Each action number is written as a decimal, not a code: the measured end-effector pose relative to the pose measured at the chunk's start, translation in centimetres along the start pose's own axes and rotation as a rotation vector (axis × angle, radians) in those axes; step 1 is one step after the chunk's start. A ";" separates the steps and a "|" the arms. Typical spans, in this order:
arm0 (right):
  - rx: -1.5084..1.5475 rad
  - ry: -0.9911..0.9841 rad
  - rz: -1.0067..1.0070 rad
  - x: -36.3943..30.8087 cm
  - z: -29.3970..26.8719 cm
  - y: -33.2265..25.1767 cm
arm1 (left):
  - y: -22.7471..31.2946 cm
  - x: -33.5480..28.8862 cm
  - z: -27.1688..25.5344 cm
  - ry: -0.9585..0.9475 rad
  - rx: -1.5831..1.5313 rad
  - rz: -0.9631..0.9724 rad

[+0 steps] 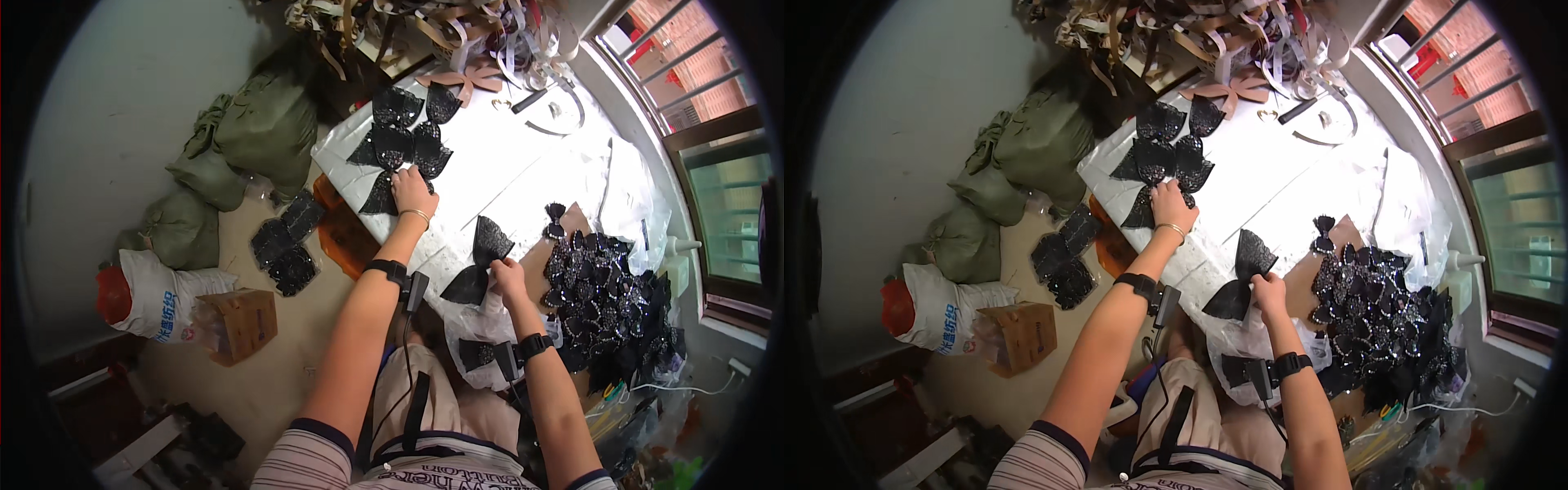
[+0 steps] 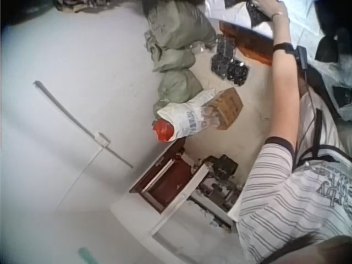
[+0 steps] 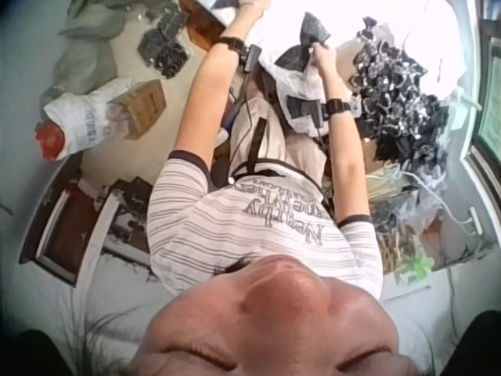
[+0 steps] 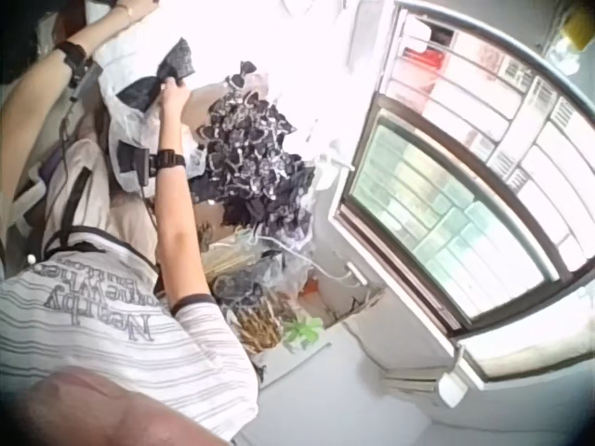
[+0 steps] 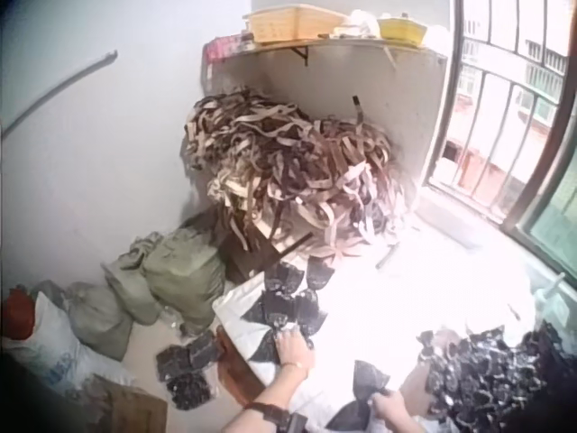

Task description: The person assembles black lace bows by hand, using a hot glue gun to attach small decorative pieces to the center of the bows. They repeatedly pick up a bow, apply glue, and press a piece onto it, then place the finished item on a pile on the table.

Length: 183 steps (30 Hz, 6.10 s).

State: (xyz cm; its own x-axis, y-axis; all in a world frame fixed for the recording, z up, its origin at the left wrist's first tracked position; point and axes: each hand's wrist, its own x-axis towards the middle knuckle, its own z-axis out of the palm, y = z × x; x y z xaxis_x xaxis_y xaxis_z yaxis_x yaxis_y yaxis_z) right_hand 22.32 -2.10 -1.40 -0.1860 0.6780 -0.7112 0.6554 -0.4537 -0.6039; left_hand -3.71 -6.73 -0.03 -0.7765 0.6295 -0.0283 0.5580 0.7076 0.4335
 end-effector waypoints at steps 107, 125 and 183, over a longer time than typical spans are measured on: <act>0.322 0.255 -0.641 -45.9 -29.8 13.6 | 31.3 -44.2 -17.9 -0.725 -1.684 -0.243; 0.859 0.044 -0.402 -49.1 -33.0 17.1 | 30.3 -40.8 -17.9 -0.007 -0.783 0.863; 1.209 0.158 0.156 -27.2 -33.9 41.6 | 29.9 -38.7 -19.0 -0.266 -0.561 1.183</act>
State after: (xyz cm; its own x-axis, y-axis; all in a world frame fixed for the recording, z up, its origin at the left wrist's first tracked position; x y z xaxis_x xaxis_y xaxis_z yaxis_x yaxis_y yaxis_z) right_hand 79.48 -19.75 5.02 -0.0205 0.5929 -0.8050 -0.4527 -0.7235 -0.5212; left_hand 37.47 -16.07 31.18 0.2037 0.8569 0.4736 0.6066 -0.4901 0.6260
